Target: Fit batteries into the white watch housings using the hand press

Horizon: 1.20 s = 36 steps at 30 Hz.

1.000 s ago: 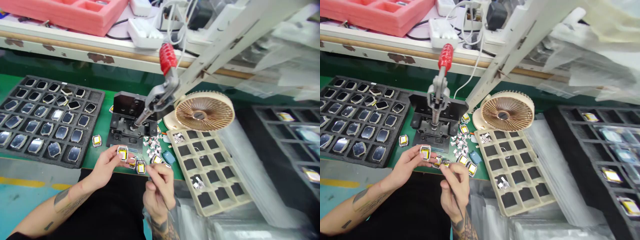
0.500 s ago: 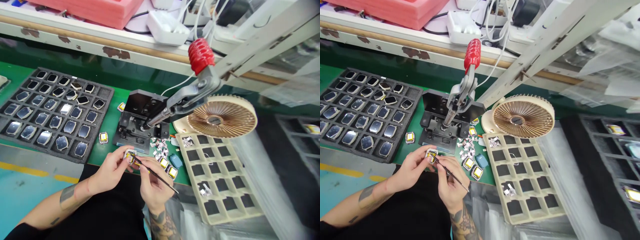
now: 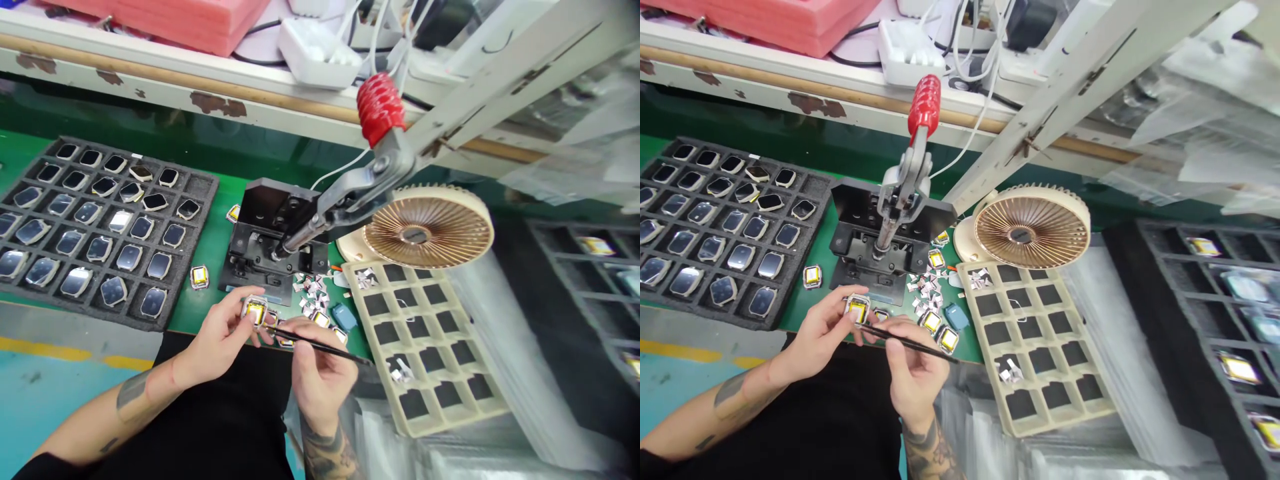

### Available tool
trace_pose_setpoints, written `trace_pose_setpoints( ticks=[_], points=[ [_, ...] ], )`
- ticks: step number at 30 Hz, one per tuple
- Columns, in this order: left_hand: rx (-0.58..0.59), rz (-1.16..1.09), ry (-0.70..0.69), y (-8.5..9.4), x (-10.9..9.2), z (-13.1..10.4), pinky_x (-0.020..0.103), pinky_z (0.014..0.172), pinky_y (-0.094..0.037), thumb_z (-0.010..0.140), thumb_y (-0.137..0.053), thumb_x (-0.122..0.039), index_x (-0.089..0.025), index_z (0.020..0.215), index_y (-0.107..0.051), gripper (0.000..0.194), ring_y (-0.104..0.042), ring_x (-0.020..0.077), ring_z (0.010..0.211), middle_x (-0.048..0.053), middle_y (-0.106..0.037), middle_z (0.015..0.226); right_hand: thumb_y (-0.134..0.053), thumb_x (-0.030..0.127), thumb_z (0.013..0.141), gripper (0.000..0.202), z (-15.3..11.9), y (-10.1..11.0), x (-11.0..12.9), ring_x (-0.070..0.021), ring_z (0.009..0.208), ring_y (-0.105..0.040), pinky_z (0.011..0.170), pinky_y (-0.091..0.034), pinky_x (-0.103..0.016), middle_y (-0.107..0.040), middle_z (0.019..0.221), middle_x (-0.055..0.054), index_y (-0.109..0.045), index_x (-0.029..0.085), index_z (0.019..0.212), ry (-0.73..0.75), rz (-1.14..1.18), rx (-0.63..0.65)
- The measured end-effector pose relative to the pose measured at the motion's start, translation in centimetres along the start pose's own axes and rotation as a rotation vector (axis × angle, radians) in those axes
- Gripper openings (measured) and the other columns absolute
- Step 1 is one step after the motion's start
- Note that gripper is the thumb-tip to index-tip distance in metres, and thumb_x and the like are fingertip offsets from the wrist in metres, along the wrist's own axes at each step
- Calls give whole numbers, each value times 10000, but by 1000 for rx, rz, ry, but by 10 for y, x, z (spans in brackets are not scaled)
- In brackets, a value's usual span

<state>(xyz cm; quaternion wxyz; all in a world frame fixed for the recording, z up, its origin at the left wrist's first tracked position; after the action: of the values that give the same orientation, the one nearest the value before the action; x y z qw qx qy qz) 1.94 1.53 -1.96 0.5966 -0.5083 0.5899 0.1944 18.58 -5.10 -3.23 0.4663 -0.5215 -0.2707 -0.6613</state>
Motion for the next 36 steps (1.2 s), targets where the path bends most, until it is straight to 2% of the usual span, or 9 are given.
trace_pose_setpoints(
  ticks=[4,9,15,17,21,23,27,32,36],
  points=[
    [25,-87,-2,-8,1,2,326,698,-634,1085,-698,-401,-198,1411,-623,391,-826,245,827,133,-818,1098,-744,195,1007,154,-2,13,-4,-254,1006,-819,861,-710,-417,-824,1083,-85,-785,238,1149,35,-116,-177],
    [67,-206,110,-19,6,10,363,732,-643,1047,-745,-466,-169,1412,-642,481,-835,283,846,158,-831,1081,-732,265,1032,85,-6,17,-6,-227,874,-817,771,-688,-368,-822,1009,-78,-770,216,1090,-70,-70,-159],
    [-94,-289,338,-21,10,19,310,705,-598,959,-851,-373,-143,1356,-659,497,-800,234,781,138,-827,1012,-682,551,1022,380,15,68,38,-170,459,-556,457,-493,-316,-537,533,49,-540,260,824,-24,110,-17],
    [-99,-210,296,-21,9,17,319,699,-593,966,-846,-409,-162,1428,-634,565,-791,232,779,135,-827,1046,-684,589,1008,452,33,103,57,-142,403,-454,447,-467,-317,-429,487,86,-479,269,764,111,-48,-222],
    [-97,-81,219,-18,9,8,356,722,-603,992,-814,-470,-187,1454,-648,567,-792,253,824,147,-824,1139,-734,475,1031,263,60,150,72,-213,737,-716,731,-604,-407,-727,869,-28,-712,214,1002,407,-470,-1004],
    [-84,-39,196,-14,11,6,369,742,-603,1006,-793,-485,-168,1302,-720,440,-791,269,862,165,-818,1185,-759,427,1024,261,61,147,63,-233,839,-765,817,-622,-424,-778,1012,-70,-770,187,1127,385,-547,-1051],
    [-33,75,110,1,12,2,381,805,-593,1040,-752,-479,-162,1165,-737,340,-772,283,955,170,-814,1222,-775,302,1007,150,38,111,34,-233,908,-766,842,-634,-415,-790,1031,-74,-821,218,1123,323,-697,-722],
    [-72,259,-6,19,6,-4,354,788,-566,1109,-655,-428,-178,1150,-723,262,-724,219,867,127,-821,1119,-677,107,1013,401,19,71,2,-238,943,-747,822,-613,-435,-799,1086,-71,-754,291,1361,335,-798,115],
    [-78,315,-45,26,7,-6,358,784,-573,1124,-631,-406,-185,1186,-704,241,-727,210,855,119,-812,1129,-659,116,1006,446,18,64,-9,-265,1024,-711,839,-567,-447,-775,1128,-91,-703,268,1423,361,-973,307]
  ],
)
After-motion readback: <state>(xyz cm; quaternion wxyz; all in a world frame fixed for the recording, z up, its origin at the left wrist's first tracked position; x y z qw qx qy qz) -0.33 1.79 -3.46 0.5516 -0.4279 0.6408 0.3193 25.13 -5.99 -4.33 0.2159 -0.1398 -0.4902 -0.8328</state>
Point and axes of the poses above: each hand's wrist, its own z-axis towards the middle knuckle, its own y-axis out of the back of the hand, x = y × z, the point moved 2 cm from there along z, towards the middle knuckle
